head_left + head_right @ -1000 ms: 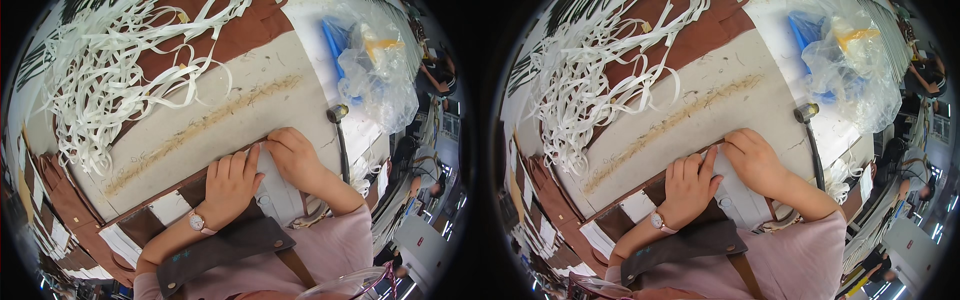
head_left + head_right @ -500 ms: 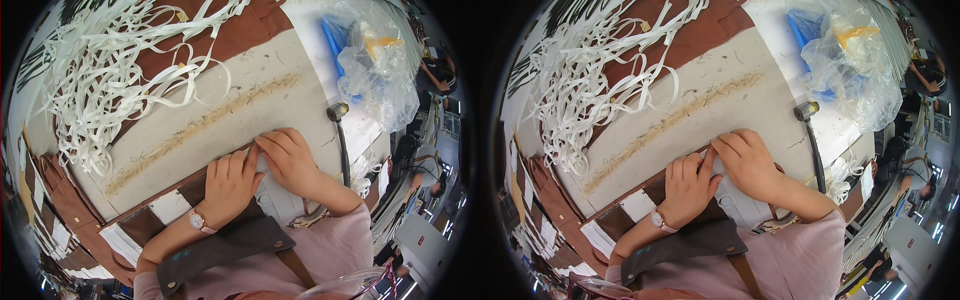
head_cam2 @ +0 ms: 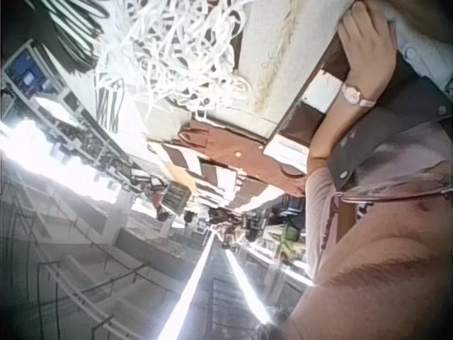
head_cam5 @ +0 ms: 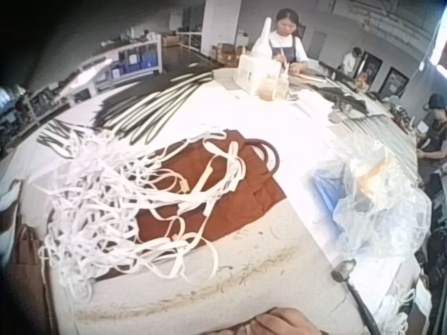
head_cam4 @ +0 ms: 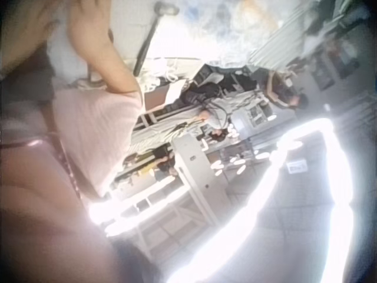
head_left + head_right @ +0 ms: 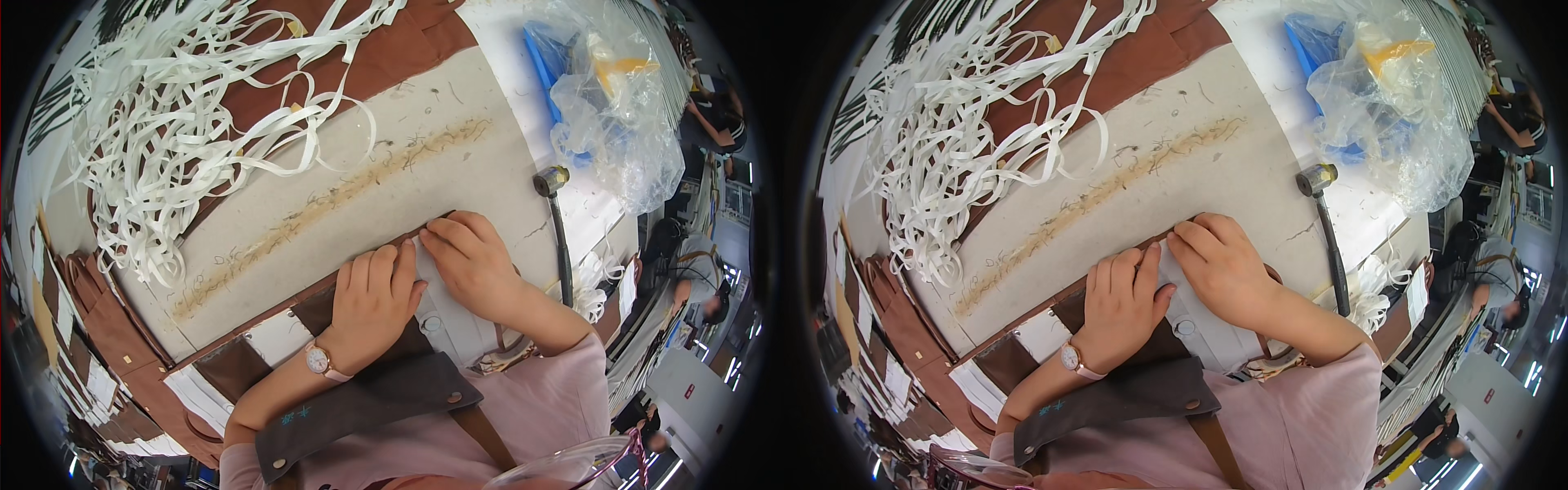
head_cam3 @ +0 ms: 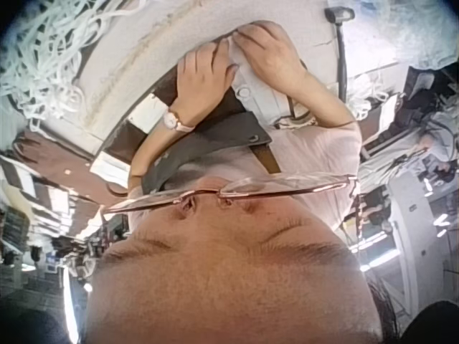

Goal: The person assembles a brown handbag by hand, attaching a white strap to the bag's edge and securing it with a hammer. They also use scissors to trim excess material from the strap. The task is performed at a workbench in a workshop setting.

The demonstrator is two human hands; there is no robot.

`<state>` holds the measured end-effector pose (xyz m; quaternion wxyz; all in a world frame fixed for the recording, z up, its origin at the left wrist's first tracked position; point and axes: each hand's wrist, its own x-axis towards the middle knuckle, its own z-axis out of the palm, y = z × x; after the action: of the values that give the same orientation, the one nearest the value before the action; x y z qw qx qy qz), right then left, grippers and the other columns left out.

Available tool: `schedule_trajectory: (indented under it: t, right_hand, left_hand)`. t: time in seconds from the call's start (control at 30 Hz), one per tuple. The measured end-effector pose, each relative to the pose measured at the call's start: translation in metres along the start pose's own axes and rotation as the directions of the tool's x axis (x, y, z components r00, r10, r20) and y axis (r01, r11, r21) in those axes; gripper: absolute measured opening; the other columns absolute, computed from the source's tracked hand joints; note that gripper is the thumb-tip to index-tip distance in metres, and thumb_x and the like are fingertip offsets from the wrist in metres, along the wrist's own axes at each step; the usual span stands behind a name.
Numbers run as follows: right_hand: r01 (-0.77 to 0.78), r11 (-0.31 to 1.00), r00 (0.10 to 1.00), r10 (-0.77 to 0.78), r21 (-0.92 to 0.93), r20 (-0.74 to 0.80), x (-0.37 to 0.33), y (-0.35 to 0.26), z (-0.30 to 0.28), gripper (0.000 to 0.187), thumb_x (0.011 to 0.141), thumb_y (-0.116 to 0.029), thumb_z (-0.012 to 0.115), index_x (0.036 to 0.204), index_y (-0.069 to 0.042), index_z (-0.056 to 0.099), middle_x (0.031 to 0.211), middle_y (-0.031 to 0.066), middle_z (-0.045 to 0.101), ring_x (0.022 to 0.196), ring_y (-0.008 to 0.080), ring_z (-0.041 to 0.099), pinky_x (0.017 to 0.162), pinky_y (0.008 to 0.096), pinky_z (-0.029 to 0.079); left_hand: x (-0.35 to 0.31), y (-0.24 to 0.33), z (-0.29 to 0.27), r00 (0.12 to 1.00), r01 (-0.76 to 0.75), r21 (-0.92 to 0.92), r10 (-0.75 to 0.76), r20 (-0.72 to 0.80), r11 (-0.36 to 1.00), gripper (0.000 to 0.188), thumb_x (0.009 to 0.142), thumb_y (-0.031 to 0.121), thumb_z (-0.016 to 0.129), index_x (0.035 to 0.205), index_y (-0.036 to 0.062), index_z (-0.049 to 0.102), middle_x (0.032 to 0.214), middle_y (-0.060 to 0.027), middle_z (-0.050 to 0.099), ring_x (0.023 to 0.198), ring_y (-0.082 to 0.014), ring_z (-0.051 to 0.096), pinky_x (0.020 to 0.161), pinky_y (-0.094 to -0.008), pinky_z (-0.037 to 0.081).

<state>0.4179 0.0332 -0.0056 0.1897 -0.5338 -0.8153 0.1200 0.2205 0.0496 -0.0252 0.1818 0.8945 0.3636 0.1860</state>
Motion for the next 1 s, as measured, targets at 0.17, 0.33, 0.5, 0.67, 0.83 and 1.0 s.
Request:
schedule_trajectory:
  t: [0.17, 0.33, 0.5, 0.67, 0.83, 1.0]
  right_hand:
    - [-0.021, 0.999, 1.0, 0.022, 0.038, -0.017, -0.002, 0.003, 0.003, 0.039, 0.073, -0.006, 0.064, 0.111, 0.004, 0.066, 0.114, 0.0124, 0.062, 0.106, 0.0307, 0.057, 0.093, 0.0386, 0.049]
    - [-0.001, 0.999, 1.0, 0.001, -0.043, 0.008, 0.002, 0.001, 0.003, 0.041, 0.073, -0.007, 0.064, 0.111, 0.007, 0.065, 0.114, 0.0141, 0.061, 0.106, 0.0316, 0.057, 0.092, 0.0393, 0.05]
    - [0.011, 0.982, 0.993, 0.011, -0.189, 0.115, 0.005, -0.017, -0.006, 0.042, 0.072, -0.007, 0.063, 0.11, 0.011, 0.063, 0.114, 0.0183, 0.059, 0.107, 0.0335, 0.057, 0.094, 0.0406, 0.05]
    - [-0.059, 0.99, 0.998, 0.061, -0.13, 0.013, -0.008, -0.012, 0.006, 0.041, 0.074, -0.008, 0.062, 0.111, 0.011, 0.063, 0.118, 0.0199, 0.059, 0.108, 0.0346, 0.056, 0.094, 0.041, 0.051]
    - [-0.059, 0.986, 0.997, 0.066, -0.157, 0.036, -0.006, -0.019, 0.003, 0.041, 0.075, -0.006, 0.061, 0.114, 0.007, 0.064, 0.121, 0.0183, 0.06, 0.109, 0.0347, 0.057, 0.093, 0.0406, 0.051]
    - [-0.149, 0.956, 0.988, 0.152, -0.254, -0.006, -0.015, -0.015, 0.0, 0.041, 0.076, -0.006, 0.062, 0.116, 0.004, 0.065, 0.124, 0.0178, 0.058, 0.113, 0.036, 0.054, 0.099, 0.0438, 0.047]
  left_hand:
    - [0.005, 0.0, -0.004, 0.999, 0.032, -0.015, -0.032, 0.037, 0.999, 0.058, 0.08, 0.025, 0.076, 0.131, 0.0034, 0.06, 0.107, -0.0102, 0.052, 0.092, -0.0273, 0.053, 0.079, -0.0403, 0.044]
    - [0.007, -0.001, -0.004, 0.998, 0.025, 0.006, -0.026, 0.064, 1.0, 0.057, 0.08, 0.023, 0.076, 0.131, 0.0058, 0.06, 0.105, -0.0091, 0.052, 0.091, -0.0263, 0.053, 0.077, -0.0386, 0.044]
    - [0.004, -0.004, -0.002, 1.0, 0.019, -0.057, -0.019, -0.004, 0.998, 0.056, 0.079, 0.02, 0.077, 0.13, 0.0043, 0.06, 0.105, -0.0098, 0.053, 0.091, -0.0268, 0.054, 0.079, -0.0391, 0.045]
    - [0.002, -0.005, -0.003, 1.0, 0.012, -0.05, -0.012, -0.004, 0.999, 0.054, 0.079, 0.016, 0.076, 0.128, -0.0005, 0.06, 0.107, -0.0115, 0.054, 0.093, -0.0283, 0.055, 0.081, -0.0401, 0.047]
    - [-0.002, -0.001, -0.003, 0.999, -0.035, 0.029, 0.035, -0.014, 0.999, 0.054, 0.081, 0.014, 0.074, 0.13, -0.0017, 0.059, 0.106, -0.0117, 0.053, 0.093, -0.0287, 0.055, 0.081, -0.0397, 0.047]
    - [-0.011, 0.001, -0.009, 1.0, 0.023, -0.012, -0.023, 0.005, 1.0, 0.059, 0.08, 0.017, 0.076, 0.134, 0.0026, 0.058, 0.111, -0.0117, 0.053, 0.101, -0.0301, 0.053, 0.087, -0.0431, 0.045]
